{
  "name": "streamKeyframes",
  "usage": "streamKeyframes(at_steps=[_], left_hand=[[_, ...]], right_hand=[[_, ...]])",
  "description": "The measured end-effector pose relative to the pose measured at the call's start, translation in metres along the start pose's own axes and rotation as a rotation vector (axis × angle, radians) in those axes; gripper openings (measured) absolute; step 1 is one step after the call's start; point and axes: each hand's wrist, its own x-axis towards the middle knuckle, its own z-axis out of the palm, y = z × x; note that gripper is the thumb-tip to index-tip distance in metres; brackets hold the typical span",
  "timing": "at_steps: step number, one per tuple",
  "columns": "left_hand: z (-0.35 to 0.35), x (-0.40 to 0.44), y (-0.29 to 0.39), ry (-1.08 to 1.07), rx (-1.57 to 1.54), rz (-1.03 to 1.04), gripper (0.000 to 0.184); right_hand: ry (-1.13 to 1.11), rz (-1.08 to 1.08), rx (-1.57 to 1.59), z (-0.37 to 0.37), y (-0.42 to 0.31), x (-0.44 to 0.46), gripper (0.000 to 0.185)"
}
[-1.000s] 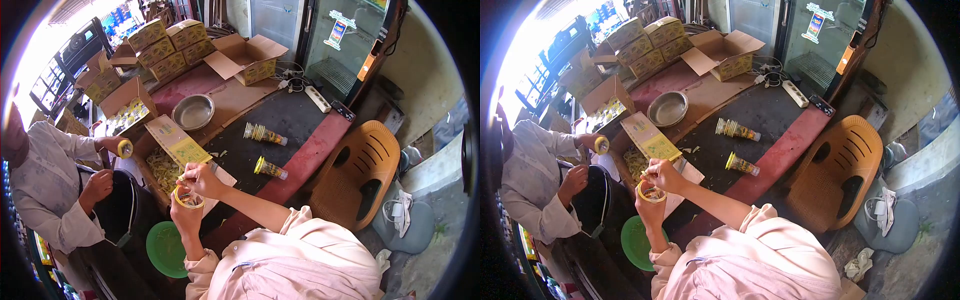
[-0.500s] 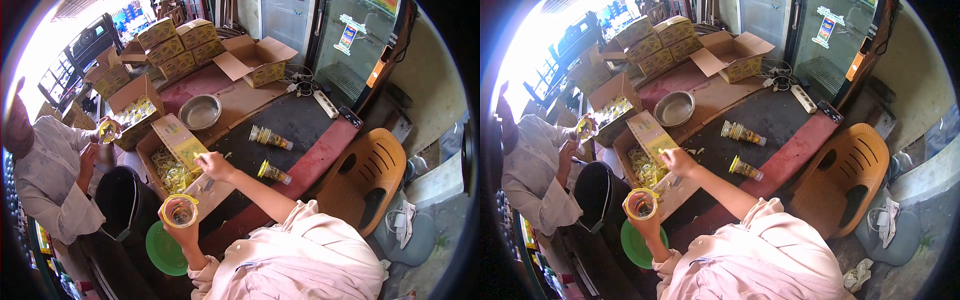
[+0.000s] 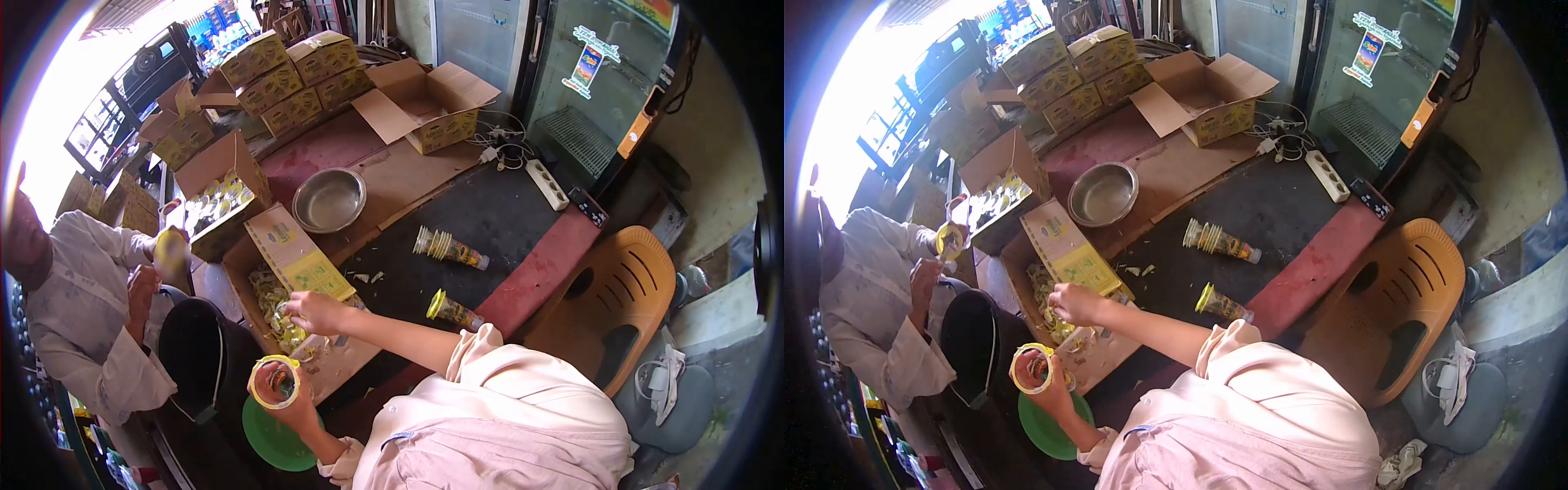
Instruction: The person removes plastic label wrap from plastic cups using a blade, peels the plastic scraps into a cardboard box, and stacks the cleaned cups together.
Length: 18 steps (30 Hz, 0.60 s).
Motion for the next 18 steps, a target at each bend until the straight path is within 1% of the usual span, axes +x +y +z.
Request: streamKeyframes(at_steps=[2,3,4,5,6,7,8,10,11,14,15,16,17,18], left_hand=[[0.004,0.006,-0.007,-0.001,0.038,0.007,0.048],[0.006,0.009,-0.009,0.001,0.063,0.007,0.049],[0.010,0.014,-0.011,0.004,0.086,0.006,0.051],[0.013,0.017,-0.009,-0.007,0.093,-0.064,0.050],[0.016,0.020,-0.012,-0.028,0.101,-0.044,0.049],[0.018,0.022,-0.016,-0.047,0.109,-0.023,0.048],[0.020,0.025,-0.019,-0.067,0.118,-0.003,0.048],[0.026,0.028,-0.024,-0.086,0.112,-0.041,0.049],[0.028,0.029,-0.029,-0.102,0.114,-0.052,0.049],[0.032,0.032,-0.038,-0.168,0.143,-0.100,0.051],[0.035,0.034,-0.036,-0.180,0.130,-0.120,0.051],[0.038,0.036,-0.033,-0.193,0.116,-0.142,0.052],[0.043,0.038,-0.030,-0.185,0.076,-0.209,0.051],[0.044,0.041,-0.028,-0.241,0.093,-0.181,0.050]], right_hand=[[-0.010,-0.030,0.014,0.004,0.009,0.007,0.017],[-0.078,0.019,0.043,0.007,0.014,0.011,0.025],[-0.101,-0.033,0.010,0.008,0.019,0.014,0.029],[-0.126,-0.083,-0.021,0.011,0.023,0.015,0.033],[-0.151,-0.135,-0.051,0.014,0.028,0.016,0.037],[-0.209,-0.131,-0.163,0.015,0.028,0.017,0.047],[-0.203,-0.112,-0.145,0.016,0.030,0.019,0.047],[-0.189,-0.075,-0.110,0.015,0.031,0.025,0.048],[-0.175,0.004,0.050,0.011,0.030,0.026,0.039],[-0.083,0.092,0.498,-0.007,0.016,0.032,0.029],[-0.002,0.049,0.533,-0.018,0.004,0.028,0.026],[0.017,-0.065,0.435,-0.031,-0.007,0.023,0.027],[0.037,-0.177,0.336,-0.041,-0.016,0.016,0.027],[0.055,-0.289,0.234,-0.050,-0.023,0.010,0.027]])
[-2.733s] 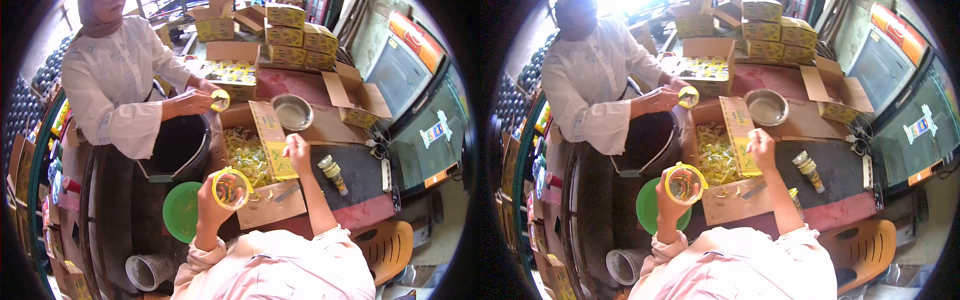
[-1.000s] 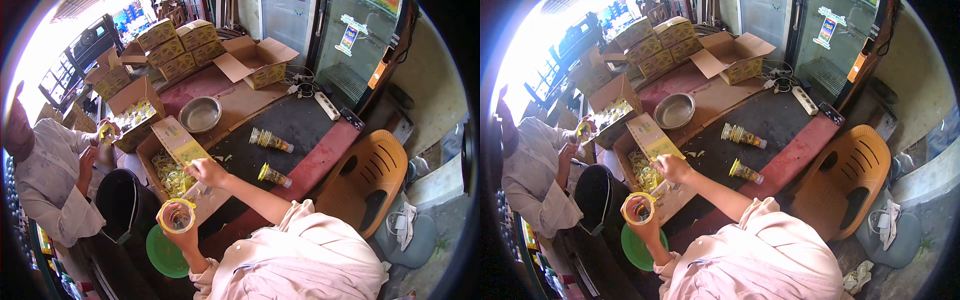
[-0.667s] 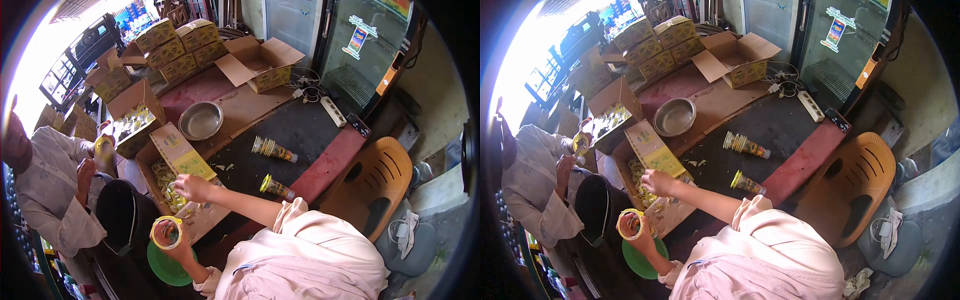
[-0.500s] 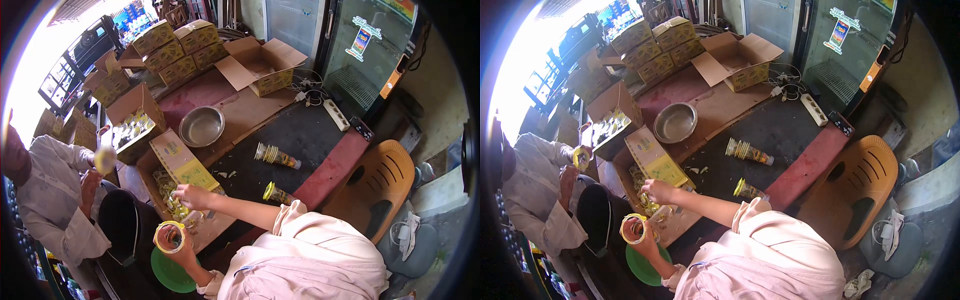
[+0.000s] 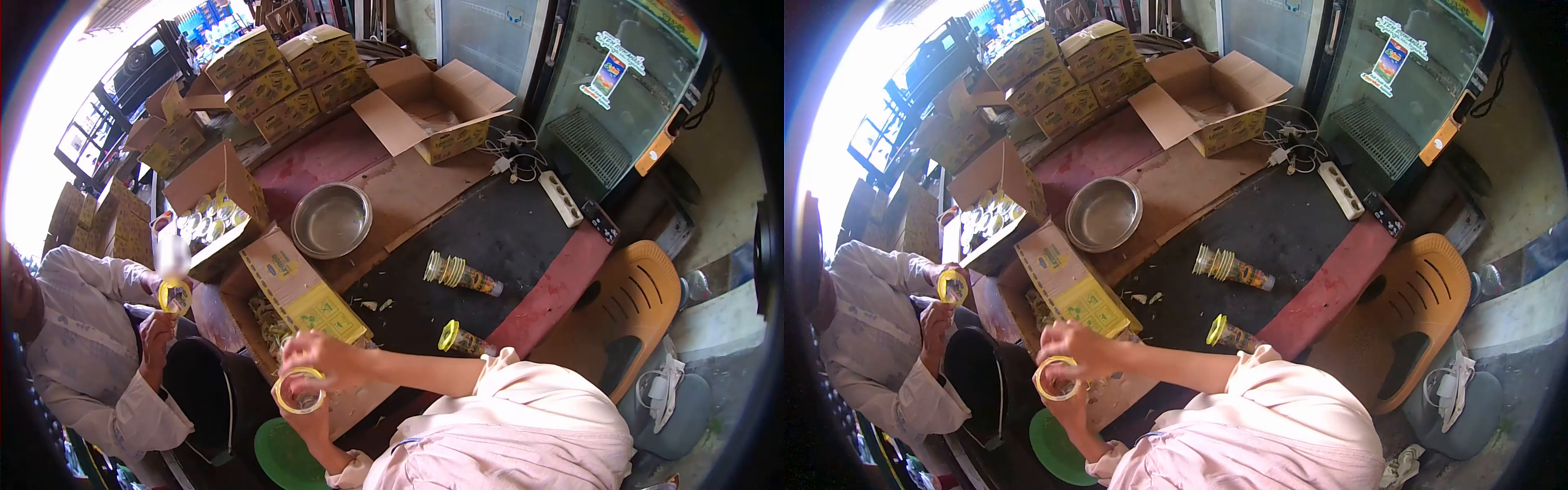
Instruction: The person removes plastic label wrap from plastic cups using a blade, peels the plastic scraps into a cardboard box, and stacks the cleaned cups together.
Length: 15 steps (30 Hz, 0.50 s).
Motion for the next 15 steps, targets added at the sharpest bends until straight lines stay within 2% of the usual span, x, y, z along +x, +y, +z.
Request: streamKeyframes(at_steps=[2,3,6,10,14,15], left_hand=[[-0.001,0.004,0.007,-0.105,0.050,0.056,0.048],[0.006,0.007,0.013,-0.093,0.033,0.014,0.048],[0.015,0.010,0.035,-0.147,0.122,0.037,0.044],[0.029,0.008,0.049,-0.114,0.102,0.047,0.042],[0.043,0.004,0.061,-0.073,0.119,0.104,0.045],[0.046,0.000,0.048,-0.062,0.063,0.008,0.044]], right_hand=[[-0.141,-0.055,-0.074,-0.008,-0.015,-0.008,0.024],[-0.212,-0.081,-0.110,-0.010,-0.018,-0.012,0.023],[-0.280,0.016,-0.047,-0.006,-0.016,-0.025,0.020],[-0.338,0.128,-0.027,-0.033,-0.026,-0.030,0.019],[-0.240,0.043,-0.017,-0.054,-0.032,-0.042,0.012],[-0.220,0.026,-0.030,-0.058,-0.033,-0.046,0.011]])
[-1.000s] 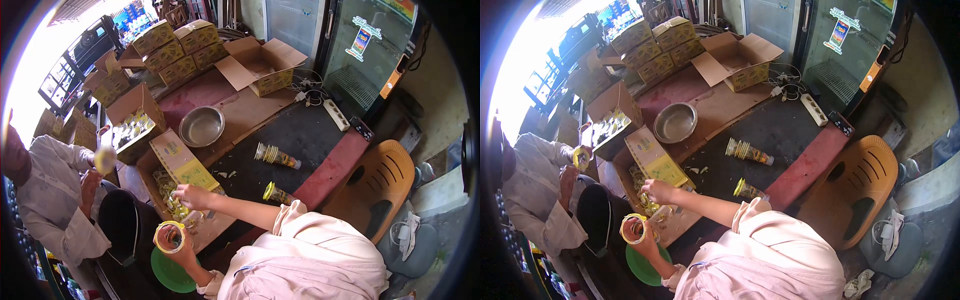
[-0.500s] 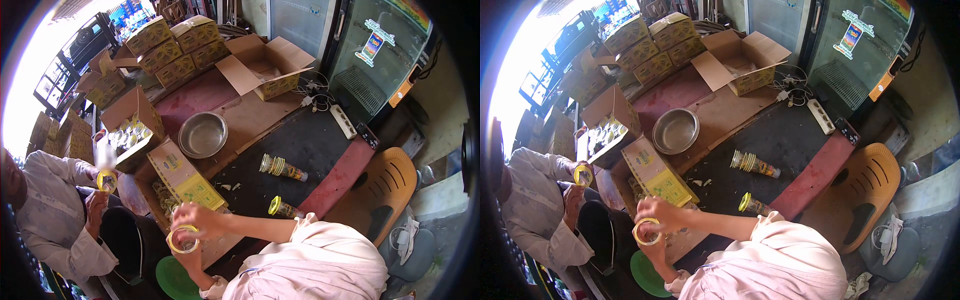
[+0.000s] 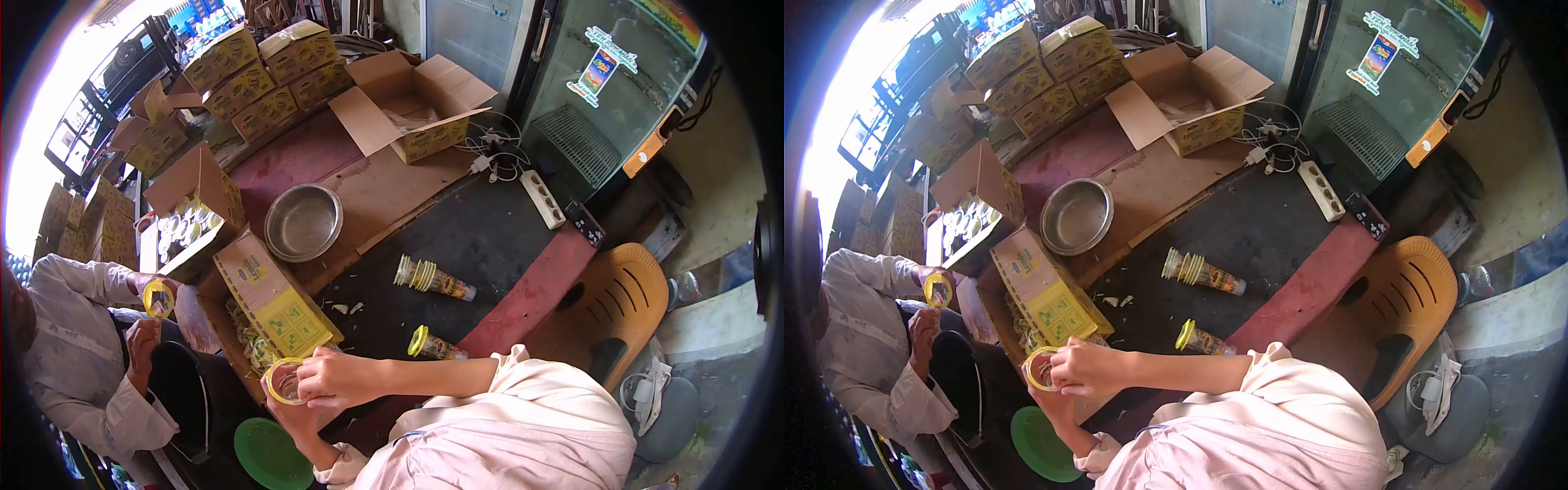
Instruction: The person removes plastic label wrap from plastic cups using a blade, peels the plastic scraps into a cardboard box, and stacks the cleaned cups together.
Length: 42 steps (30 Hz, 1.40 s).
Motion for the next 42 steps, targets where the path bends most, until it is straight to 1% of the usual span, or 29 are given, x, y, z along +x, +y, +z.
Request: streamKeyframes(at_steps=[3,6,9,10,11,13,14,16,20,21,22,23,25,26,29,30,32,33,34,36,37,38,39,41,42], left_hand=[[0.019,-0.006,0.013,0.070,-0.020,-0.022,0.042],[0.032,-0.012,0.000,0.097,0.034,0.082,0.040],[0.041,-0.016,0.014,0.115,-0.050,-0.006,0.038],[0.041,-0.015,0.028,0.055,0.106,0.125,0.037],[0.044,-0.018,0.026,0.040,0.162,0.165,0.039],[0.052,-0.026,0.015,0.006,0.275,0.245,0.043],[0.055,-0.029,0.012,-0.027,0.225,0.211,0.045],[0.058,-0.037,0.007,-0.091,0.126,0.143,0.049],[0.064,-0.046,0.016,-0.145,-0.171,0.086,0.053],[0.064,-0.047,0.020,-0.153,-0.253,0.077,0.054],[0.062,-0.046,0.027,-0.123,-0.202,0.111,0.054],[0.058,-0.047,0.025,-0.105,-0.141,0.082,0.053],[0.047,-0.053,0.021,-0.071,-0.019,0.018,0.052],[0.044,-0.057,0.023,-0.053,-0.081,-0.004,0.052],[0.036,-0.069,0.014,-0.049,-0.273,-0.044,0.052],[0.035,-0.074,0.020,-0.045,-0.337,-0.060,0.052],[0.032,-0.079,0.019,-0.099,-0.304,-0.024,0.050],[0.030,-0.081,0.018,-0.125,-0.288,-0.006,0.049],[0.031,-0.080,0.028,-0.126,-0.361,-0.064,0.053],[0.023,-0.075,0.022,-0.156,-0.268,0.014,0.054],[0.017,-0.077,0.024,-0.173,-0.217,0.042,0.054],[0.013,-0.078,0.028,-0.109,-0.338,0.016,0.051],[0.007,-0.079,0.034,-0.062,-0.361,-0.018,0.046],[-0.007,-0.080,0.022,-0.030,-0.286,0.067,0.047],[-0.012,-0.082,0.017,0.016,-0.255,0.030,0.048]], right_hand=[[0.057,-0.044,-0.025,-0.008,0.001,-0.013,0.009],[0.108,-0.076,-0.010,-0.013,0.003,-0.022,0.010],[0.183,-0.106,-0.034,-0.016,0.002,-0.027,0.013],[0.223,-0.105,-0.053,-0.016,-0.001,-0.028,0.015],[0.266,-0.105,-0.072,-0.017,-0.002,-0.029,0.017],[0.224,-0.106,-0.127,-0.019,-0.002,-0.034,0.021],[0.204,-0.106,-0.154,-0.019,-0.002,-0.036,0.023],[0.241,-0.117,-0.168,-0.013,0.002,-0.044,0.023],[0.310,-0.153,-0.129,-0.024,-0.002,-0.065,0.023],[0.351,-0.111,-0.148,-0.028,-0.005,-0.073,0.023],[0.392,-0.069,-0.168,-0.033,-0.008,-0.083,0.023],[0.434,-0.030,-0.191,-0.039,-0.011,-0.093,0.023],[0.446,0.126,-0.283,-0.043,-0.004,-0.121,0.022],[0.425,0.245,-0.247,-0.041,0.003,-0.137,0.021],[0.396,0.481,-0.165,-0.034,0.005,-0.176,0.016],[0.390,0.502,-0.143,-0.030,0.003,-0.183,0.017],[0.376,0.546,-0.101,-0.021,-0.004,-0.193,0.017],[0.350,0.535,-0.129,-0.017,-0.006,-0.195,0.018],[0.324,0.521,-0.157,-0.012,-0.007,-0.197,0.018],[0.268,0.499,-0.221,-0.001,-0.007,-0.199,0.019],[0.249,0.545,-0.268,0.006,-0.010,-0.201,0.019],[0.226,0.587,-0.321,0.011,-0.011,-0.203,0.018],[0.202,0.627,-0.373,0.017,-0.011,-0.207,0.018],[0.198,0.674,-0.431,0.032,-0.006,-0.222,0.018],[0.153,0.722,-0.483,0.036,-0.005,-0.230,0.019]])
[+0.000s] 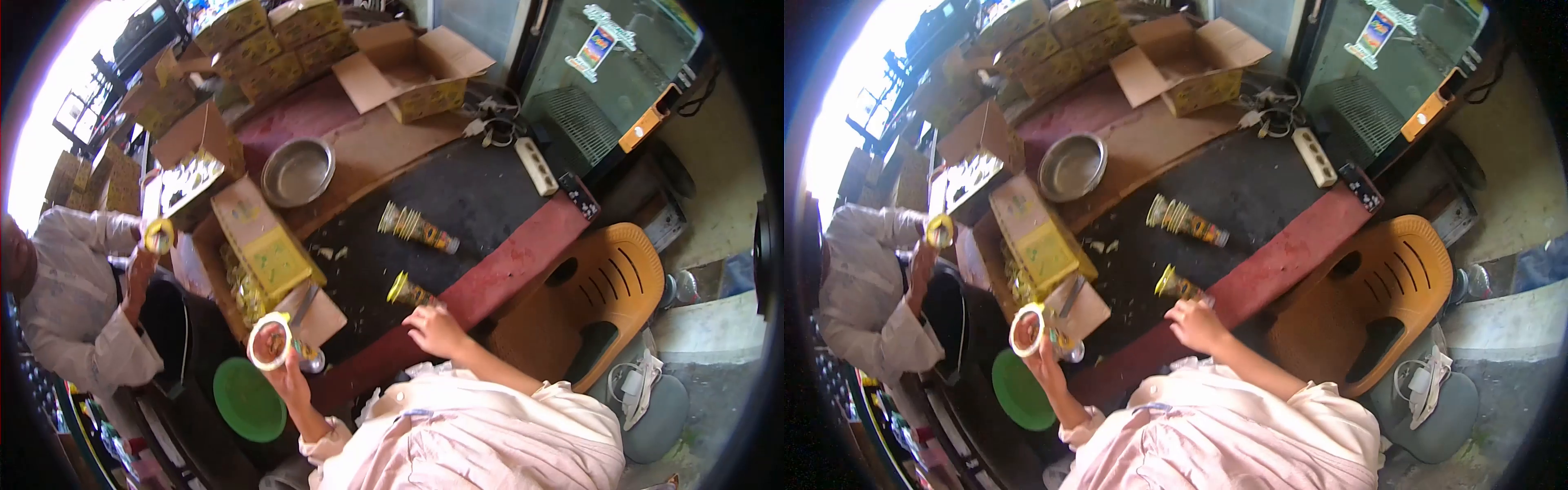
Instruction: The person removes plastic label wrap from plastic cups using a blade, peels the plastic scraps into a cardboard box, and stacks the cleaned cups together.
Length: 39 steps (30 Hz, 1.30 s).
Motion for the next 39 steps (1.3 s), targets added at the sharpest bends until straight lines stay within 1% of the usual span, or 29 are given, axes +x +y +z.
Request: streamKeyframes(at_steps=[1,3,5,6,9,13,17,18,20,22,23,25,27,29,30,31,33,34,35,37,39], left_hand=[[-0.004,0.000,-0.004,0.037,-0.022,0.025,0.049],[-0.009,-0.006,0.001,0.097,-0.107,-0.006,0.050],[-0.021,-0.009,0.004,0.077,-0.105,-0.016,0.051],[-0.028,-0.011,0.004,0.066,-0.110,-0.018,0.051],[-0.050,-0.023,-0.007,0.102,-0.148,-0.020,0.051],[-0.076,-0.042,-0.029,0.156,-0.154,-0.059,0.053],[-0.089,-0.057,-0.034,0.231,-0.187,-0.077,0.053],[-0.089,-0.057,-0.032,0.241,-0.221,-0.061,0.053],[-0.092,-0.057,-0.027,0.305,-0.330,-0.105,0.054],[-0.094,-0.051,-0.024,0.374,-0.441,-0.125,0.054],[-0.093,-0.049,-0.025,0.354,-0.346,-0.101,0.055],[-0.091,-0.046,-0.026,0.317,-0.152,-0.063,0.057],[-0.069,-0.040,-0.007,0.169,-0.137,0.055,0.063],[-0.052,-0.039,0.009,0.132,-0.039,-0.002,0.068],[-0.045,-0.040,0.008,0.131,-0.047,0.013,0.069],[-0.040,-0.039,0.011,0.122,-0.005,0.016,0.069],[-0.033,-0.040,0.014,0.095,-0.040,-0.013,0.072],[-0.029,-0.040,0.017,0.089,-0.031,-0.022,0.071],[-0.026,-0.040,0.021,0.085,-0.042,-0.037,0.070],[-0.023,-0.037,0.031,0.032,-0.040,-0.009,0.068],[-0.019,-0.038,0.034,0.066,-0.064,0.024,0.066]], right_hand=[[-0.039,0.034,-0.061,0.003,0.001,-0.008,0.020],[-0.121,0.139,-0.109,0.004,0.004,-0.020,0.019],[-0.100,0.215,-0.046,0.014,0.008,-0.027,0.017],[-0.051,0.230,-0.016,0.021,0.009,-0.029,0.012],[-0.007,0.262,0.018,0.041,0.005,-0.028,0.008],[0.056,0.199,0.006,0.067,-0.006,-0.016,0.008],[-0.040,0.152,-0.069,0.082,-0.014,-0.015,0.017],[-0.063,0.152,-0.078,0.081,-0.015,-0.014,0.018],[-0.125,0.145,-0.089,0.081,-0.019,-0.018,0.021],[-0.163,0.128,-0.065,0.081,-0.017,-0.022,0.020],[-0.178,0.117,-0.056,0.078,-0.015,-0.024,0.019],[-0.133,0.087,0.063,0.073,-0.017,-0.024,0.015],[-0.101,0.061,0.235,0.064,-0.025,-0.019,0.013],[-0.081,0.048,0.340,0.048,-0.040,-0.009,0.012],[-0.066,0.036,0.388,0.040,-0.046,0.002,0.011],[-0.036,-0.012,0.396,0.035,-0.051,0.012,0.010],[0.026,-0.109,0.414,0.028,-0.059,0.035,0.009],[0.073,-0.221,0.346,0.026,-0.061,0.050,0.013],[0.042,-0.287,0.209,0.019,-0.062,0.064,0.027],[0.082,-0.381,0.040,0.020,-0.059,0.093,0.039],[0.141,-0.447,-0.044,0.027,-0.054,0.115,0.043]])
